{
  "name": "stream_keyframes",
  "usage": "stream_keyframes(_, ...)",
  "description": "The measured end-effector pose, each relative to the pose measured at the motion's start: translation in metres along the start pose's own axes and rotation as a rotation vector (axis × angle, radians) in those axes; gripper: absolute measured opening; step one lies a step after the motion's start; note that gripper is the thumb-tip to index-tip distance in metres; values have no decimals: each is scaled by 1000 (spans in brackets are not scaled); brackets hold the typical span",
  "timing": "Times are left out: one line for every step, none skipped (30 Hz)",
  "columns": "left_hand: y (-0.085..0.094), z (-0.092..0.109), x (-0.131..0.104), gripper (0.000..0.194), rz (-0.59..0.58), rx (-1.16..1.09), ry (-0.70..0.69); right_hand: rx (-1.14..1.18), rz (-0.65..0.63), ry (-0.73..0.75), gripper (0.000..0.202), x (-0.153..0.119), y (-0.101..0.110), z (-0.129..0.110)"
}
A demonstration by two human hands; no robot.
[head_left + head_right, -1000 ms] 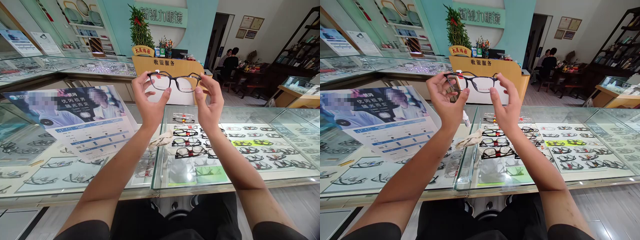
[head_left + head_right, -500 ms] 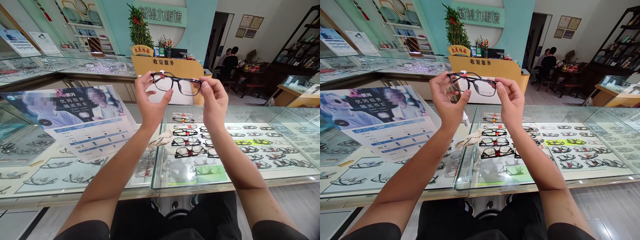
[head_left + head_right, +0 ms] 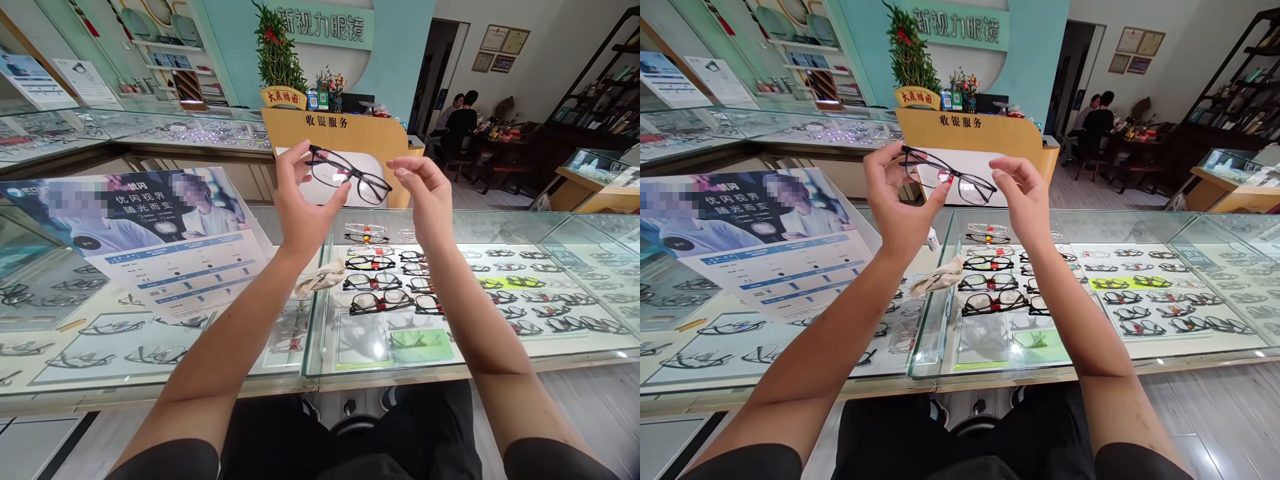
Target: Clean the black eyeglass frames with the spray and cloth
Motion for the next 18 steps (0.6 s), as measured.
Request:
stream_keyframes(-1, 4, -1, 94, -19, 8, -11, -7, -26, 0, 29, 0, -1, -2)
stream_keyframes(-2, 8, -2, 94, -43, 15, -24, -12, -58, 3, 27, 0, -2, -4)
stream_keyframes(-3, 12, -3, 94, -67, 18, -37, -17, -94, 8, 25, -1, -4, -6)
stream_keyframes(-4, 16, -5, 93, -91, 18, -49, -22, -124, 14, 22, -1, -6, -7)
stream_keyframes(-5, 19, -6, 92, -111, 17, -58, -24, -145, 18, 20, -2, -8, -7)
stream_keyframes(-5, 22, -7, 91, -128, 17, -64, -18, -158, 18, 19, -2, -9, -7)
stream_keyframes(-6, 24, -8, 90, -141, 17, -69, -5, -169, 11, 18, -2, -9, -6)
stream_keyframes(-6, 26, -8, 89, -150, 17, -73, 15, -180, -2, 18, -1, -9, -6)
stream_keyframes(-6, 27, -8, 88, -157, 14, -78, 40, -196, -22, 19, -1, -9, -5)
stream_keyframes(-5, 28, -7, 88, -164, 9, -85, 70, -221, -47, 20, 0, -8, -5)
stream_keyframes(-5, 29, -7, 87, -171, -1, -93, 100, -254, -75, 22, 1, -7, -5)
stream_keyframes(-5, 30, -6, 86, -182, -14, -100, 129, -294, -106, 24, 1, -6, -5)
stream_keyframes(-5, 31, -5, 84, -198, -27, -104, 155, -336, -135, 27, 1, -6, -5)
stream_keyframes(-5, 32, -4, 82, -218, -39, -106, 177, -375, -161, 29, 2, -5, -5)
stream_keyframes(-5, 32, -3, 80, -238, -47, -107, 195, -403, -179, 32, 2, -5, -5)
stream_keyframes(-5, 33, -3, 79, -250, -50, -109, 207, -417, -189, 34, 2, -4, -4)
stream_keyframes(-5, 34, -2, 78, -247, -42, -110, 213, -414, -190, 37, 3, -3, -3)
stream_keyframes(-5, 35, -2, 77, -223, -22, -109, 213, -396, -185, 39, 3, -3, -2)
Point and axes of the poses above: each hand's wrist, its own x-axis towards the middle knuckle, its own y-axis out of the back of the hand, z = x × y, the point moved 4 cm from there along x, towards the middle knuckle, and after that the axes turned 2 degrees about z, right-handed, at the moved point
